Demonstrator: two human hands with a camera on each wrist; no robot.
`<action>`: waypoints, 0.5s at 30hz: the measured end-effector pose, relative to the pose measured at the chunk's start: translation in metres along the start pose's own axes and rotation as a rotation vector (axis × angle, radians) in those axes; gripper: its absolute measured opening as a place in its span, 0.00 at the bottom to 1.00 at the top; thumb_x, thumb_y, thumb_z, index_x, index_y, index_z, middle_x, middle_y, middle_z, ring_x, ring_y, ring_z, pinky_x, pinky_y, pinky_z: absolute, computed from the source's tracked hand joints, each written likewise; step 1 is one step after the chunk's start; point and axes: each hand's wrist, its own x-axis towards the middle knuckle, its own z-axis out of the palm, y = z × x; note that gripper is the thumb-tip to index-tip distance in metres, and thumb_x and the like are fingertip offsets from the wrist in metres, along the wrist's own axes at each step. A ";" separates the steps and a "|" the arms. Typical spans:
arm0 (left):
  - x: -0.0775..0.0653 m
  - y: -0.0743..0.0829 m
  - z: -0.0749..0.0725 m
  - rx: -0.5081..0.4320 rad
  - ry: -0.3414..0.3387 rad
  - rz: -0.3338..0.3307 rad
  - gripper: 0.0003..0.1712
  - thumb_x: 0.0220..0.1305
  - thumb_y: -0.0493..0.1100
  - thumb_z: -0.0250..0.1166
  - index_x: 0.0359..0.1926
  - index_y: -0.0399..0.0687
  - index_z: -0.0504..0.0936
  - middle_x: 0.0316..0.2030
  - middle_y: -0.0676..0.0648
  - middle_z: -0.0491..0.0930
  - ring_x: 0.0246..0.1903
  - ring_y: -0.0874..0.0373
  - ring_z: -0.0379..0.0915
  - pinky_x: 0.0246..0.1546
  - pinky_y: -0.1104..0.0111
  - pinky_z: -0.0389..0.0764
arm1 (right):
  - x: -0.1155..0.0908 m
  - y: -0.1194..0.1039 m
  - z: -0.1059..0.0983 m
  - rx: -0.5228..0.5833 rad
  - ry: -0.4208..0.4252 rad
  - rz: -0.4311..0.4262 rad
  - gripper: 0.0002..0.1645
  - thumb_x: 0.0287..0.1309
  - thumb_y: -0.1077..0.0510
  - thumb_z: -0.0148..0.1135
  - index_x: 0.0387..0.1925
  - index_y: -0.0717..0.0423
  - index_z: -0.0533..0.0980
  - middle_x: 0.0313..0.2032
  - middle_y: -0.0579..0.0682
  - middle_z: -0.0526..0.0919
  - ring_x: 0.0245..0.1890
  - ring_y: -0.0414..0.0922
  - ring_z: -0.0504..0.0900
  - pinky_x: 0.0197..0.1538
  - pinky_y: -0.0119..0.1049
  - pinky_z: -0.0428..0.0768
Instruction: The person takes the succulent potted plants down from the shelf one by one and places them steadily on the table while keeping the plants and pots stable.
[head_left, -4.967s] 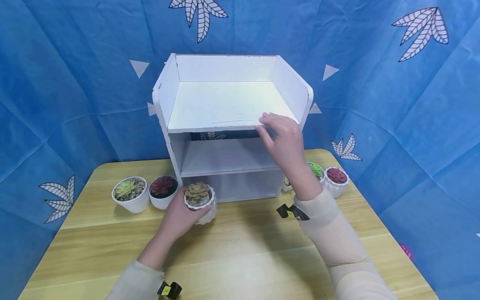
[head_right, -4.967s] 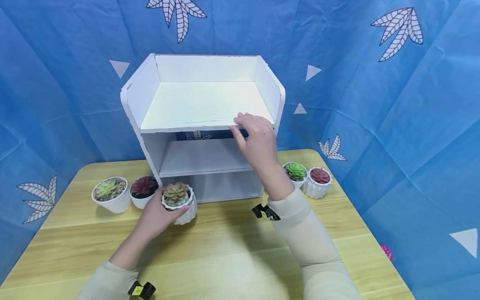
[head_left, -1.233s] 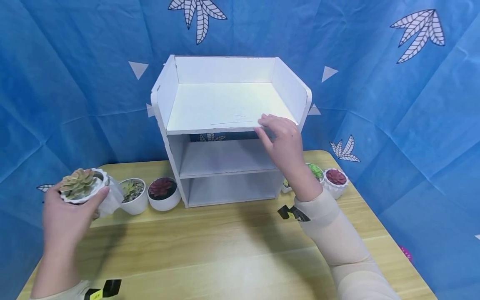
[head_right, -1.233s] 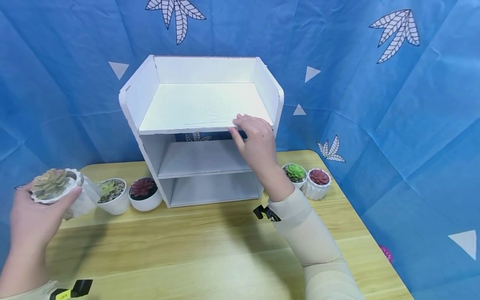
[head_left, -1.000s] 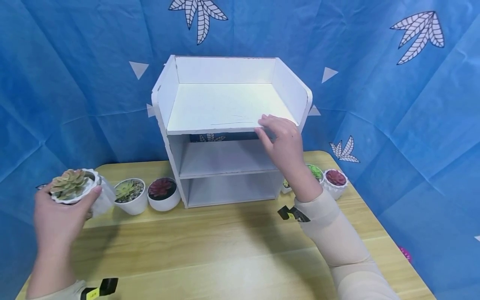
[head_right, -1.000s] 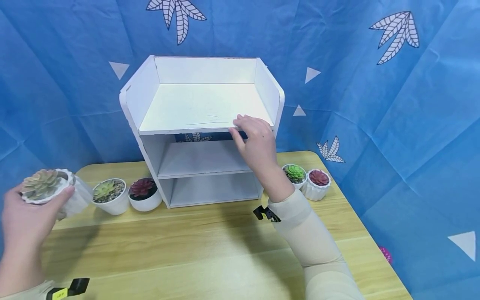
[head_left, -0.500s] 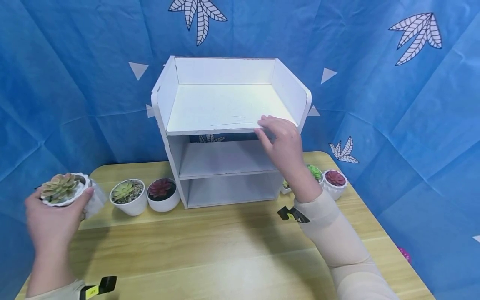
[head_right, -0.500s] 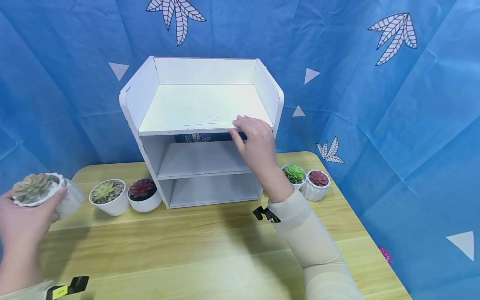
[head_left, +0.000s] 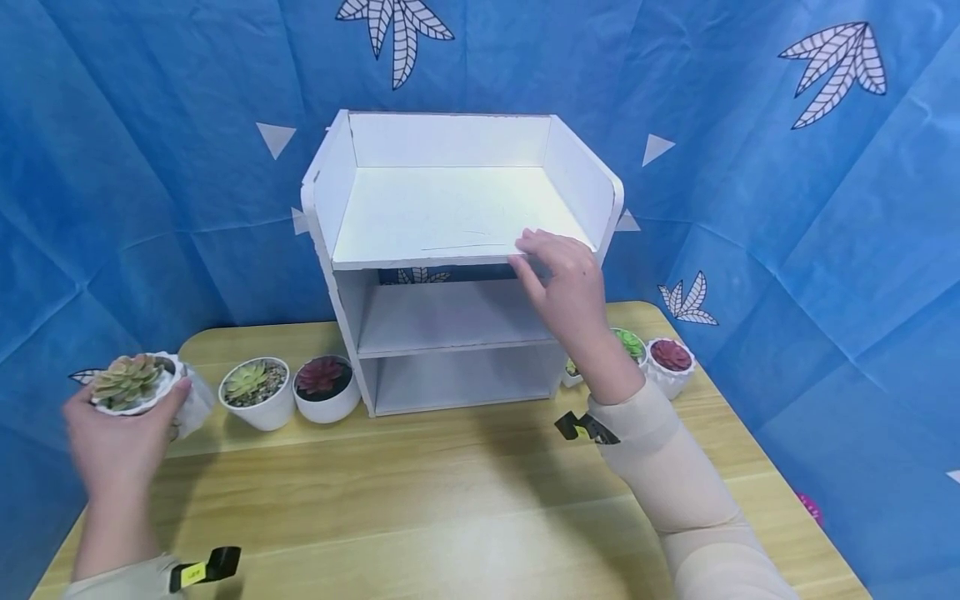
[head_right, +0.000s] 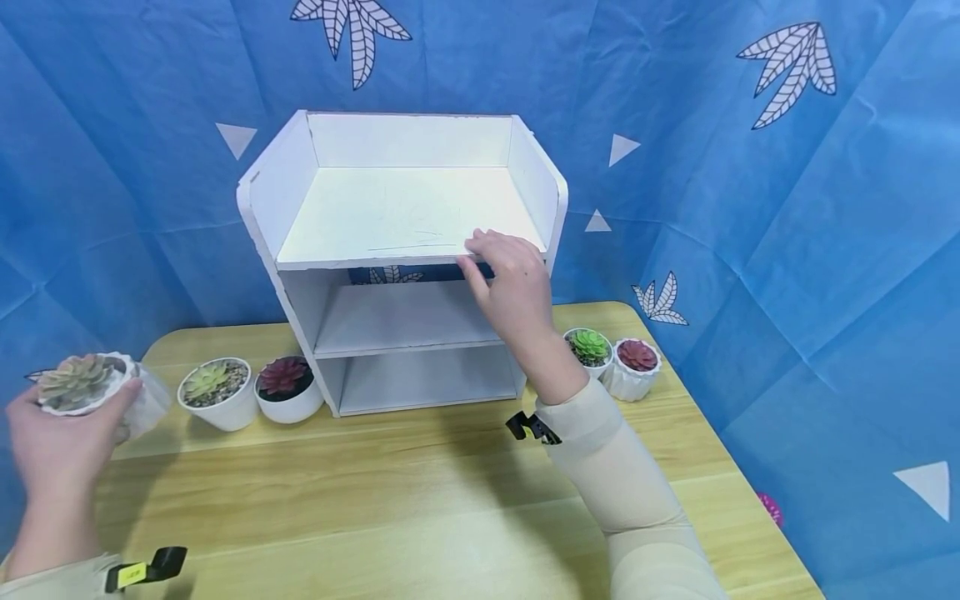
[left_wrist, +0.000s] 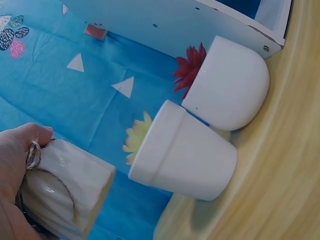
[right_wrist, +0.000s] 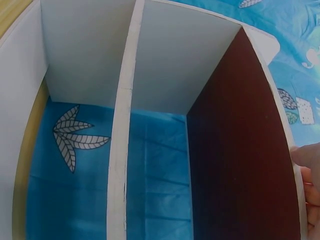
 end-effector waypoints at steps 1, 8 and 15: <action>0.001 -0.001 0.000 -0.003 -0.001 -0.005 0.64 0.51 0.63 0.73 0.78 0.53 0.43 0.76 0.43 0.49 0.74 0.49 0.46 0.74 0.59 0.50 | 0.000 0.000 0.000 0.001 0.000 0.000 0.20 0.65 0.48 0.66 0.52 0.55 0.84 0.54 0.50 0.85 0.60 0.47 0.80 0.66 0.45 0.71; 0.005 -0.007 0.004 -0.011 -0.026 -0.041 0.66 0.52 0.64 0.73 0.78 0.53 0.40 0.77 0.42 0.47 0.75 0.47 0.45 0.74 0.56 0.50 | 0.001 -0.001 0.001 0.001 -0.001 0.001 0.20 0.66 0.48 0.66 0.52 0.55 0.84 0.54 0.50 0.85 0.60 0.47 0.80 0.66 0.45 0.70; 0.009 -0.008 0.006 -0.011 -0.040 -0.064 0.67 0.51 0.66 0.73 0.78 0.54 0.38 0.77 0.42 0.45 0.75 0.46 0.43 0.74 0.54 0.49 | 0.001 0.000 0.000 -0.003 0.000 0.010 0.20 0.65 0.48 0.66 0.52 0.54 0.84 0.55 0.50 0.85 0.60 0.46 0.80 0.66 0.44 0.70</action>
